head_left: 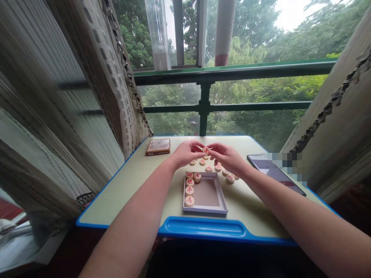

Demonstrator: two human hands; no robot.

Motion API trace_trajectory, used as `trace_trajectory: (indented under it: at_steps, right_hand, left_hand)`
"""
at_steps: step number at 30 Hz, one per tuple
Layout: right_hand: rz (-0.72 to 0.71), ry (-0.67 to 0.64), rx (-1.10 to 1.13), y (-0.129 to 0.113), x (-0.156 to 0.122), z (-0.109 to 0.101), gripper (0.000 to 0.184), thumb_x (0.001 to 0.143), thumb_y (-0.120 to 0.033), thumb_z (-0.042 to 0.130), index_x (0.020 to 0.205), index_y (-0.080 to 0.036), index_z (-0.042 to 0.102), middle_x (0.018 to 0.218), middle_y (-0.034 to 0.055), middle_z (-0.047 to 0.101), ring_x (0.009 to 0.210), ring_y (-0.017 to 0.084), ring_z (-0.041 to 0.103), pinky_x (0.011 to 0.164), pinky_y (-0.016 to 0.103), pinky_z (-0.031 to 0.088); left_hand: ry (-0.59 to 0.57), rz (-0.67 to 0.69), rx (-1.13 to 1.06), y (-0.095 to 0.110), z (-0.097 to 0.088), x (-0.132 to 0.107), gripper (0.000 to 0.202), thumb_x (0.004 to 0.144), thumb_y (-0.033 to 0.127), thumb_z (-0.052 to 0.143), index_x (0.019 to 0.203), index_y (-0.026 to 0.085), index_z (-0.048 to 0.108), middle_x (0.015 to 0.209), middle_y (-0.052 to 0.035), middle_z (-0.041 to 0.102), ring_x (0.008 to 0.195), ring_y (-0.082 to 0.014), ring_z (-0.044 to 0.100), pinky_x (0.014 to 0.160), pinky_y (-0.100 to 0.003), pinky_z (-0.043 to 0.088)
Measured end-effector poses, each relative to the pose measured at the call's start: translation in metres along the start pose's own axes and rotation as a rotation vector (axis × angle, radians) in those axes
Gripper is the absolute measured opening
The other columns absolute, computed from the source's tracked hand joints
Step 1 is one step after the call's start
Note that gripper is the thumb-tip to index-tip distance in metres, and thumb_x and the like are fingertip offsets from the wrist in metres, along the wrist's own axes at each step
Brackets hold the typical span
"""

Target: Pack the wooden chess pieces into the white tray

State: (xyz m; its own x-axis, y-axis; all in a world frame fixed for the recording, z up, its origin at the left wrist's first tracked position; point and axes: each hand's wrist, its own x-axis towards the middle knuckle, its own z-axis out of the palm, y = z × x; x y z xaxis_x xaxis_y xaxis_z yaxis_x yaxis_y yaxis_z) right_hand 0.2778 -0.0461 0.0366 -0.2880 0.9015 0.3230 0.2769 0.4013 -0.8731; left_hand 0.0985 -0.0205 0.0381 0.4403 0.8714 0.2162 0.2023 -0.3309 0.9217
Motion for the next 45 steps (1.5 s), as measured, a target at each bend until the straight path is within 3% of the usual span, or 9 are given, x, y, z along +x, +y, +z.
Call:
trace_trajectory:
  at_steps: [18, 24, 32, 34, 38, 42, 45]
  right_hand:
    - [0.011, -0.025, -0.033, -0.001, 0.001, -0.001, 0.036, 0.075, -0.041, 0.059, 0.099, -0.015, 0.062, 0.087, 0.0067, 0.065, 0.067, 0.013, 0.058, 0.053, 0.024, 0.049]
    - [-0.048, -0.082, -0.216, -0.004, 0.001, -0.006, 0.035, 0.072, -0.041, 0.061, 0.097, -0.016, 0.062, 0.083, 0.0057, 0.065, 0.069, 0.014, 0.058, 0.057, 0.026, 0.047]
    - [-0.196, -0.04, -0.56, -0.007, 0.0, -0.015, 0.032, 0.075, -0.042, 0.057, 0.092, -0.016, 0.064, 0.073, 0.0038, 0.06, 0.061, 0.012, 0.051, 0.057, 0.025, 0.04]
    - [-0.16, -0.103, -0.623, -0.013, -0.001, -0.018, 0.032, 0.074, -0.041, 0.057, 0.092, -0.016, 0.065, 0.067, 0.002, 0.059, 0.056, 0.01, 0.048, 0.054, 0.024, 0.037]
    - [-0.02, -0.423, -0.697, -0.026, -0.009, -0.019, 0.028, 0.072, -0.038, 0.06, 0.091, -0.02, 0.069, 0.058, -0.0018, 0.055, 0.047, 0.008, 0.042, 0.049, 0.022, 0.032]
    - [0.012, -0.651, -0.766, -0.034, -0.019, -0.007, 0.022, 0.067, -0.035, 0.066, 0.085, -0.025, 0.072, 0.057, -0.0018, 0.058, 0.045, 0.008, 0.044, 0.047, 0.022, 0.03]
    - [0.011, -0.663, -0.864, -0.036, -0.024, 0.002, 0.022, 0.066, -0.038, 0.065, 0.085, -0.028, 0.073, 0.06, 0.0003, 0.062, 0.047, 0.01, 0.048, 0.047, 0.023, 0.03]
  left_hand:
    - [-0.021, 0.004, 0.002, 0.001, -0.001, -0.001, 0.032, 0.065, 0.024, 0.072, 0.09, 0.013, 0.055, 0.08, -0.0068, 0.066, 0.072, -0.015, 0.062, 0.063, -0.027, 0.048]
    - [-0.039, -0.023, -0.012, 0.001, -0.002, -0.001, 0.032, 0.063, 0.023, 0.073, 0.088, 0.012, 0.056, 0.081, -0.0082, 0.066, 0.072, -0.0151, 0.062, 0.064, -0.028, 0.048]
    - [-0.075, -0.023, -0.108, 0.006, -0.003, -0.003, 0.027, 0.065, 0.02, 0.069, 0.088, 0.011, 0.059, 0.079, -0.0067, 0.067, 0.07, -0.0128, 0.061, 0.062, -0.025, 0.044]
    - [-0.012, -0.05, -0.117, 0.008, -0.004, -0.003, 0.019, 0.068, 0.017, 0.061, 0.087, 0.011, 0.06, 0.073, -0.0057, 0.067, 0.063, -0.0103, 0.059, 0.058, -0.022, 0.042]
    - [0.089, -0.106, -0.12, 0.009, -0.006, -0.001, 0.015, 0.07, 0.015, 0.054, 0.083, 0.011, 0.059, 0.066, -0.0043, 0.066, 0.049, -0.0061, 0.051, 0.051, -0.02, 0.038]
    - [0.038, -0.128, -0.119, 0.006, -0.004, 0.0, 0.014, 0.069, 0.016, 0.058, 0.083, 0.011, 0.059, 0.066, -0.0047, 0.066, 0.053, -0.0072, 0.053, 0.053, -0.02, 0.039]
    - [-0.002, -0.12, -0.119, 0.003, -0.002, 0.0, 0.014, 0.07, 0.017, 0.06, 0.082, 0.01, 0.059, 0.066, -0.0056, 0.066, 0.055, -0.0081, 0.054, 0.054, -0.021, 0.039]
